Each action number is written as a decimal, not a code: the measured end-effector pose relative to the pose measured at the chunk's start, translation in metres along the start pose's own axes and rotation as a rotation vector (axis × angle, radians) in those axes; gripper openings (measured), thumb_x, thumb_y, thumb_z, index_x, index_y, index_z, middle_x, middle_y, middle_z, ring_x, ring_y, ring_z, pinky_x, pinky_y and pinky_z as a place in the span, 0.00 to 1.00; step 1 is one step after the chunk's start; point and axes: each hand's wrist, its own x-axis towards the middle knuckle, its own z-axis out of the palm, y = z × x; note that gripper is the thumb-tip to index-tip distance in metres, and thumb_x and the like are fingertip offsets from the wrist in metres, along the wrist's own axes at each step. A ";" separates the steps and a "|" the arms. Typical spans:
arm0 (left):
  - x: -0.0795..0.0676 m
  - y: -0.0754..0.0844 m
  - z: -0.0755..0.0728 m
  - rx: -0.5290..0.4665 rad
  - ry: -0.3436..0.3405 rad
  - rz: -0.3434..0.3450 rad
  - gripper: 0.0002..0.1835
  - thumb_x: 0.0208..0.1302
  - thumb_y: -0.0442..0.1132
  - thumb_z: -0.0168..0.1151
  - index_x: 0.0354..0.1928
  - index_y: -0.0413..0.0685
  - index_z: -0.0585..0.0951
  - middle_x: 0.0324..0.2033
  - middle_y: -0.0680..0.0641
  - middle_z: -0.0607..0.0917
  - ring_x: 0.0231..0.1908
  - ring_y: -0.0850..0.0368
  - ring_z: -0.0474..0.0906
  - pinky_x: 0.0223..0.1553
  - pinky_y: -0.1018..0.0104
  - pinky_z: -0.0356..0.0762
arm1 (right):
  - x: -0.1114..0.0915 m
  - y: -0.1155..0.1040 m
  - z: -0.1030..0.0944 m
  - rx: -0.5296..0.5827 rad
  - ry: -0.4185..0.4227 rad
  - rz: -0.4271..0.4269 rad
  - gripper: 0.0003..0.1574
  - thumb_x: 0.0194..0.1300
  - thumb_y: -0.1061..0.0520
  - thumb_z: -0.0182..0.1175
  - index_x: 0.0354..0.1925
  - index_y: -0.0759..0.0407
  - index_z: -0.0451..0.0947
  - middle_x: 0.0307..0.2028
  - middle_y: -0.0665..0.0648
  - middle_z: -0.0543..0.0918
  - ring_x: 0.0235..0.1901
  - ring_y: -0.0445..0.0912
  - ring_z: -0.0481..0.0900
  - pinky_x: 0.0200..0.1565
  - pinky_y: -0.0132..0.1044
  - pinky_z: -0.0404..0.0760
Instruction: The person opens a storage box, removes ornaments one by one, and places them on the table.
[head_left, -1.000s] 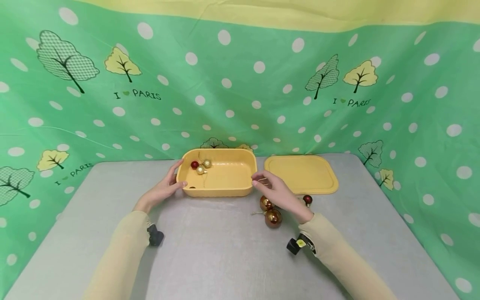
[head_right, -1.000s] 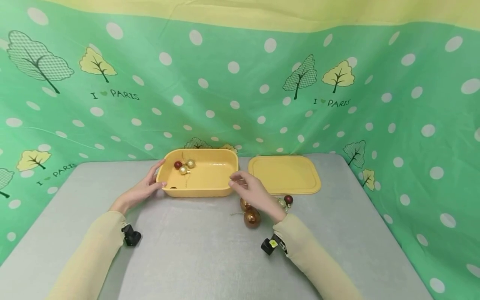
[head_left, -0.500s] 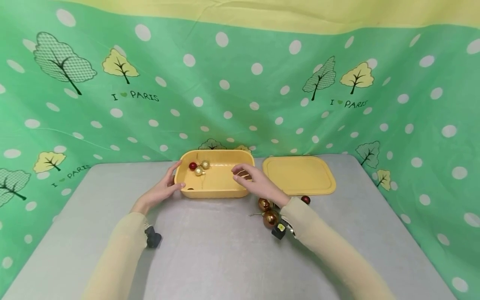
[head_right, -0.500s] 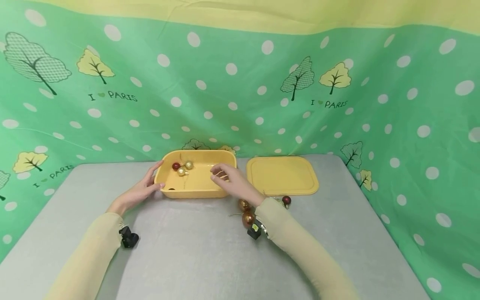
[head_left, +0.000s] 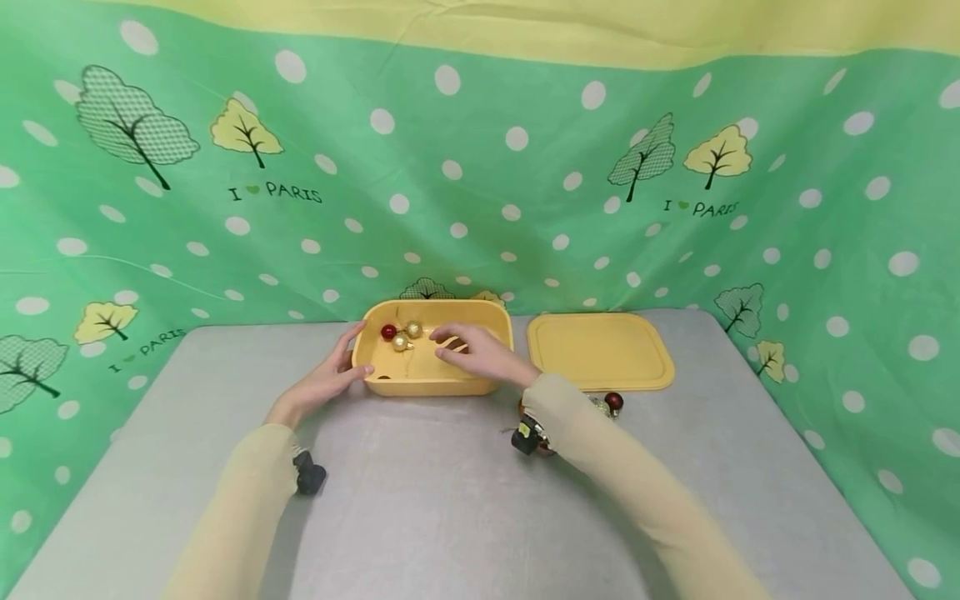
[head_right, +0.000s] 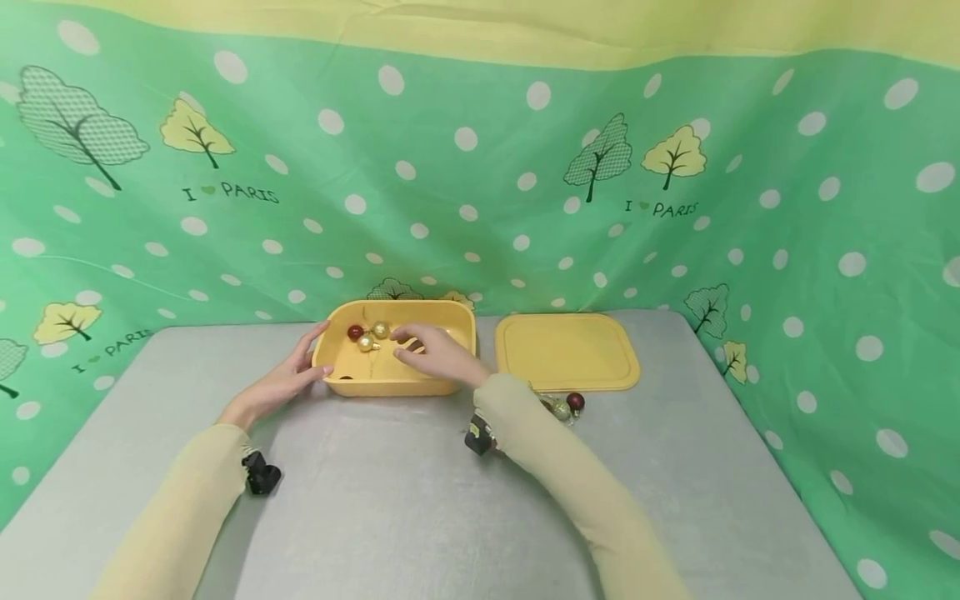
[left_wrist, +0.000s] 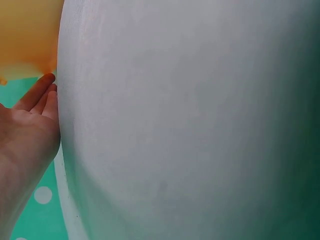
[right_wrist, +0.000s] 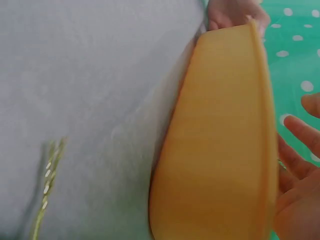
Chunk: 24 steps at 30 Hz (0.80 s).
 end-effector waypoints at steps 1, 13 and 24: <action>0.000 0.000 0.000 -0.002 0.000 0.002 0.46 0.70 0.40 0.56 0.77 0.63 0.36 0.72 0.28 0.43 0.69 0.30 0.43 0.62 0.30 0.45 | 0.003 0.001 0.002 -0.007 -0.016 -0.001 0.22 0.72 0.58 0.54 0.60 0.68 0.71 0.57 0.67 0.75 0.53 0.55 0.76 0.53 0.37 0.76; 0.001 -0.002 0.000 0.009 -0.003 0.013 0.46 0.71 0.41 0.56 0.77 0.65 0.36 0.74 0.34 0.38 0.70 0.31 0.39 0.63 0.32 0.44 | 0.041 0.001 0.031 -0.049 -0.139 0.056 0.18 0.69 0.61 0.56 0.55 0.66 0.78 0.52 0.60 0.81 0.47 0.47 0.77 0.49 0.31 0.75; 0.001 -0.001 0.001 -0.014 -0.005 0.024 0.44 0.72 0.39 0.54 0.77 0.64 0.36 0.72 0.30 0.43 0.70 0.33 0.42 0.66 0.37 0.44 | 0.062 0.001 0.048 0.048 -0.211 0.159 0.16 0.68 0.60 0.57 0.52 0.64 0.80 0.43 0.55 0.83 0.40 0.44 0.80 0.42 0.29 0.78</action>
